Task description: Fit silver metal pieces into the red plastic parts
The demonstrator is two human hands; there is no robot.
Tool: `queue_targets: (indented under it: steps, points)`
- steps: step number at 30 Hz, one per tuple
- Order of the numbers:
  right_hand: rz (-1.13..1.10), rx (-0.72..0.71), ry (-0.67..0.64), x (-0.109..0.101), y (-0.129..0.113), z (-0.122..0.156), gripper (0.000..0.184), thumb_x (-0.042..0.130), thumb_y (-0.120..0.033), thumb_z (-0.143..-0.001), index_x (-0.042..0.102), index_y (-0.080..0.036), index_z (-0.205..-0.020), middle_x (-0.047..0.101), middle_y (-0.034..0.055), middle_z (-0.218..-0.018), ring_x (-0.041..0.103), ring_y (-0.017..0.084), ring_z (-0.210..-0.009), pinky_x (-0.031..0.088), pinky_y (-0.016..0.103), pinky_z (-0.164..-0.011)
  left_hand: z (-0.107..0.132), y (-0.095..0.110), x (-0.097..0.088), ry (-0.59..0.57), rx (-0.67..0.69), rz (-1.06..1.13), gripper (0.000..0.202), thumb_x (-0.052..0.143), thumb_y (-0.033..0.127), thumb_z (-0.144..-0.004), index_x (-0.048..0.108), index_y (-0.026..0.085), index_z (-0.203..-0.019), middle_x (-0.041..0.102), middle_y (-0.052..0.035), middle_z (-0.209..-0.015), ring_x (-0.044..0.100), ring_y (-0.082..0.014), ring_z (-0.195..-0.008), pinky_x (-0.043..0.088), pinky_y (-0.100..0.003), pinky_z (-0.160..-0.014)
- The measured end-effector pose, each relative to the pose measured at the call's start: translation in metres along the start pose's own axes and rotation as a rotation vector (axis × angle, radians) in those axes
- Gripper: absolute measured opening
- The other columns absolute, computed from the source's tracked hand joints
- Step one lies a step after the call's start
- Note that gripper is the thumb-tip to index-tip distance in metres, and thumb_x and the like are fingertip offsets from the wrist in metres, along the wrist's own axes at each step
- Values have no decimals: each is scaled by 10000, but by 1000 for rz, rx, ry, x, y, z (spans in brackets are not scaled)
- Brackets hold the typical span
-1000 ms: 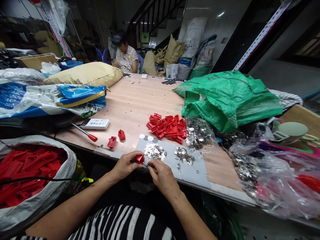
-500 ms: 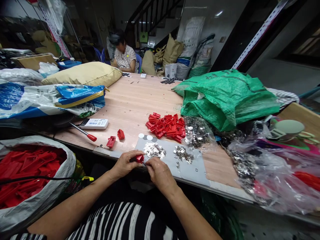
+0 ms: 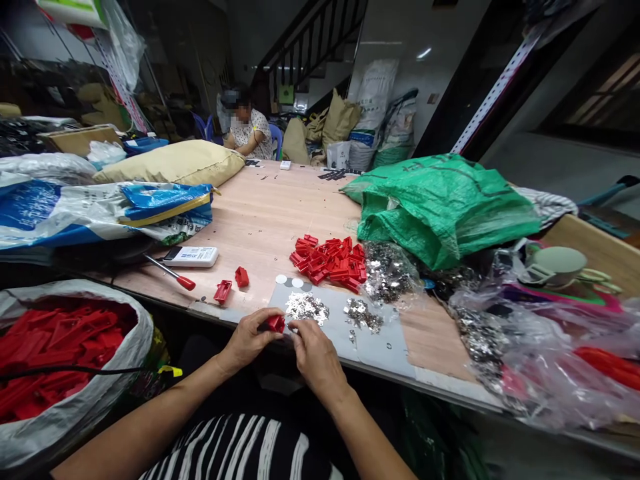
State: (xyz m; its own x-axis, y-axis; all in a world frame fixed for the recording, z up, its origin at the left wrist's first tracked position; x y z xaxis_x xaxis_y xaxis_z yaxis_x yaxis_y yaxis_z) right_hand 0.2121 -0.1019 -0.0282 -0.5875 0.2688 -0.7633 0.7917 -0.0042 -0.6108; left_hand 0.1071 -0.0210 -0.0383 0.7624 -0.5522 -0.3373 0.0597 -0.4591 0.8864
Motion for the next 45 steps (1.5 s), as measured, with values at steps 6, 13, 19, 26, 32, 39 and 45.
queue_targets:
  steps: [6,13,19,26,32,39,45]
  points:
    - [-146,59,-59,-3,7,6,209,361,-257,-953,521,-249,-1088,628,51,-979,607,190,-897,470,335,-798,4,3,-7,46,-81,75,294,697,162,-718,627,208,-1000,667,-25,-910,612,-166,-825,470,-296,-801]
    - [-307,36,-207,-4,-12,7,414,303,-326,-984,332,-251,-1390,611,-28,-702,593,150,-685,447,291,-740,14,-4,6,104,-419,904,317,720,208,-742,548,212,-1009,664,-8,-946,641,-124,-825,469,-268,-809]
    - [-273,-5,-195,-5,-27,5,422,337,-339,-975,390,-248,-1384,630,-24,-685,590,149,-665,449,265,-698,25,2,26,28,-589,1299,172,693,229,-787,537,159,-772,687,-22,-782,674,-139,-766,497,-280,-786]
    - [-255,-20,-156,-11,-32,7,391,347,-353,-975,445,-251,-1340,626,-22,-658,610,153,-641,469,255,-672,33,-2,36,93,-712,1409,88,653,190,-814,611,114,-831,714,-69,-830,688,-171,-767,528,-311,-781]
    - [-144,-29,-20,-15,-26,10,353,383,-343,-955,521,-267,-1271,716,48,-953,681,200,-800,509,290,-730,35,-1,40,149,-750,1438,69,643,180,-824,623,114,-832,716,-66,-824,692,-160,-757,528,-319,-836]
    - [-259,31,80,-13,-15,8,359,338,-383,-969,629,-234,-1120,661,11,-671,630,165,-603,484,249,-591,38,0,41,135,-754,1397,98,687,178,-783,611,120,-803,725,-92,-869,705,-203,-823,494,-379,-939]
    - [-213,144,70,-32,12,-3,356,344,-408,-967,620,-215,-1081,625,-9,-661,612,151,-628,474,249,-624,39,-32,7,336,-799,1125,138,683,181,-786,556,180,-840,694,-36,-803,701,-167,-733,552,-338,-791]
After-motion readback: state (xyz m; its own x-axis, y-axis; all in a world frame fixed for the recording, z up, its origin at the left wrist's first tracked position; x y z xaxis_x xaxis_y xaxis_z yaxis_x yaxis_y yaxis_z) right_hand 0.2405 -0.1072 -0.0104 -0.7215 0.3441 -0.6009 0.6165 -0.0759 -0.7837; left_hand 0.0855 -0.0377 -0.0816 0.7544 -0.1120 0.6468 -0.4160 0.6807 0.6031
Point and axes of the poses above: each hand's wrist, its own z-axis away from the middle knuckle, its own x-axis out of the palm, y = z × x, the point moved 9 cm from there along -z, towards the middle knuckle
